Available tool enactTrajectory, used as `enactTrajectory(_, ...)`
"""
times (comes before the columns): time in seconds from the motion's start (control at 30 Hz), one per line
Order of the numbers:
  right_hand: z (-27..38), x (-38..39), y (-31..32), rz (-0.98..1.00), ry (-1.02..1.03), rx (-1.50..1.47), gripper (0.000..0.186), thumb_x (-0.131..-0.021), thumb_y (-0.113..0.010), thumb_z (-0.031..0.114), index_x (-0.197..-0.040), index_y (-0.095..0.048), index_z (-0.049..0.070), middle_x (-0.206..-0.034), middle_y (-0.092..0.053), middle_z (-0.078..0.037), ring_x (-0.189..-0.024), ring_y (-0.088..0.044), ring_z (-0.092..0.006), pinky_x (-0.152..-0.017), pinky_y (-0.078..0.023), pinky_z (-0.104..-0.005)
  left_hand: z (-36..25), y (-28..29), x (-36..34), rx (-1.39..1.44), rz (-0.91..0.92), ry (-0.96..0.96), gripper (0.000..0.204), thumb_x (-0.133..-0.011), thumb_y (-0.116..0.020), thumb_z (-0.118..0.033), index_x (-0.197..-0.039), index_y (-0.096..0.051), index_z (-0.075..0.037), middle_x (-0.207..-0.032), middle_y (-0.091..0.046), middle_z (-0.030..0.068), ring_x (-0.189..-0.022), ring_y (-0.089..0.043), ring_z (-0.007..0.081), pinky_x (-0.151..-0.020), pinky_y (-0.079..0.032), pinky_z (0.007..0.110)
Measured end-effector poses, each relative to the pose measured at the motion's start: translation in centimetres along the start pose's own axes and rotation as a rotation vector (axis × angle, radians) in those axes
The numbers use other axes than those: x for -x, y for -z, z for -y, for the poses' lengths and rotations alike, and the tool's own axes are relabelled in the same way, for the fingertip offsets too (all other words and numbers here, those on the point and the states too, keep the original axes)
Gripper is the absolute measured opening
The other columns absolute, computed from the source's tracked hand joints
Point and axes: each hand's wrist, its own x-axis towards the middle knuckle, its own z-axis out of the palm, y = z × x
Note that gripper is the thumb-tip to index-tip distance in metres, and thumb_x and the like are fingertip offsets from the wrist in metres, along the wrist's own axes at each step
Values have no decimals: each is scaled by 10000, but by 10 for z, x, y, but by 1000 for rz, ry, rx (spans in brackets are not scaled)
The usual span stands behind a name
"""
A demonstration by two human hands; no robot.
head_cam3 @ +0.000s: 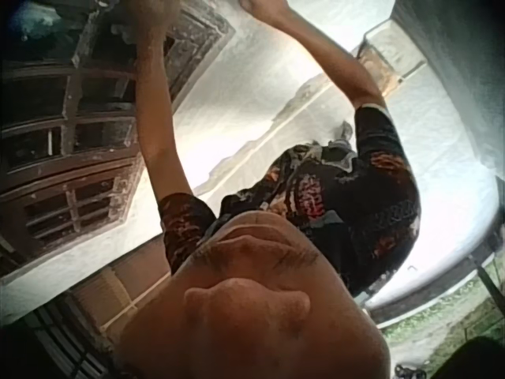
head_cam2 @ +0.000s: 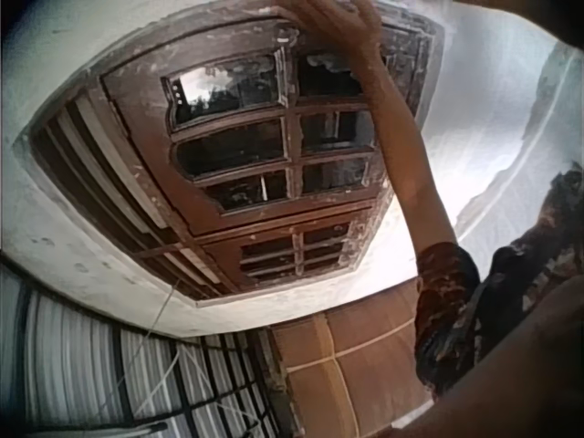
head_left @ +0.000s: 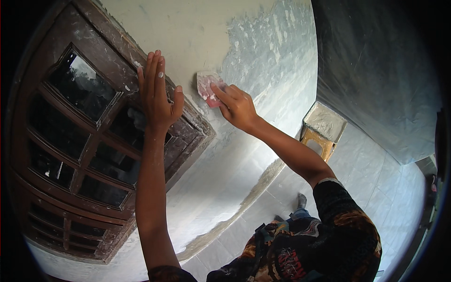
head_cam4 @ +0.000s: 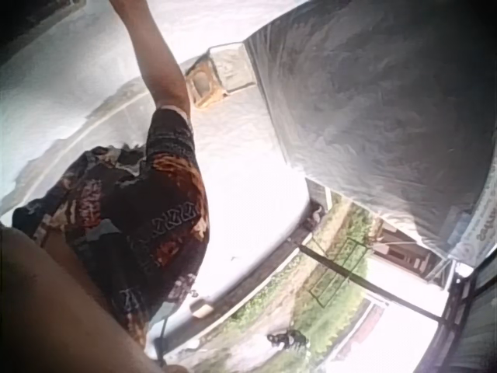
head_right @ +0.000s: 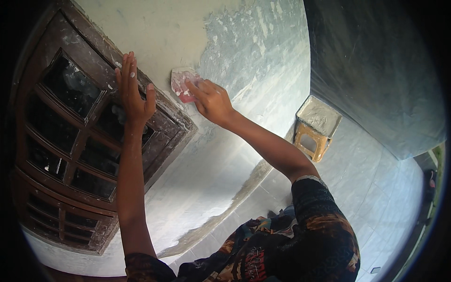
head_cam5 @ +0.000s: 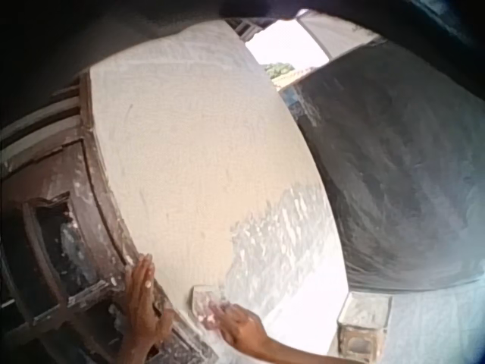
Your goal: The person applies wall filler to a damaged section of a wall using a putty knife.
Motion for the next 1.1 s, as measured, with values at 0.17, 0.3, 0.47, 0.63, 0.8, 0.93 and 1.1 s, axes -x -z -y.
enactTrajectory(0.17,-65,-75,16,-186,-161,179,610,-745,-717,-21,-1333,-605,99,-864,-596,-96,-803,-610,-281,-683,-534,-393,1,-5,4,7,21,7,659,-931,-488,-206,-1522,-316,28,-1582,-343,205,-1496,-268,399,-1178,-128,656)
enactTrajectory(0.3,-75,-35,-2,-91,-86,242,603,-745,-706,-11,-1332,-594,70,-917,-626,-102,-864,-637,-304,-719,-552,-412,3,-5,8,-1,15,13,666,-927,-493,-207,-1526,-313,24,-1586,-340,200,-1496,-269,397,-1179,-128,654)
enactTrajectory(0.47,-28,20,-4,0,-25,53,670,-723,-717,-56,-1367,-583,73,-873,-598,-111,-814,-616,-296,-695,-536,-401,10,0,13,-33,21,13,693,-875,-532,-188,-1509,-348,24,-1564,-370,208,-1477,-312,399,-1162,-167,671)
enactTrajectory(0.63,-72,-69,20,-183,-81,217,559,-772,-691,-16,-1315,-608,90,-850,-588,-82,-803,-602,-279,-664,-527,-394,3,-7,9,-14,21,19,686,-881,-524,-192,-1509,-349,22,-1563,-370,207,-1478,-309,398,-1162,-167,673)
enactTrajectory(0.8,-72,-13,-6,-72,-60,180,641,-733,-729,-30,-1349,-587,77,-854,-597,-80,-802,-613,-277,-670,-542,-393,6,-8,10,-7,12,17,682,-885,-520,-200,-1512,-352,11,-1569,-362,204,-1483,-301,393,-1166,-156,672)
enactTrajectory(0.93,-21,46,-1,117,-82,27,617,-742,-723,16,-1342,-595,84,-936,-640,-109,-940,-667,-315,-734,-588,-394,6,-4,7,-12,19,17,674,-905,-500,-206,-1520,-332,12,-1579,-349,201,-1492,-280,393,-1174,-139,661)
enactTrajectory(1.1,-55,-42,11,-145,-132,80,618,-741,-717,-36,-1337,-610,85,-806,-581,-99,-735,-605,-294,-645,-522,-396,0,-5,0,-5,11,26,669,-917,-481,-209,-1523,-318,23,-1586,-342,200,-1499,-264,395,-1181,-123,652)
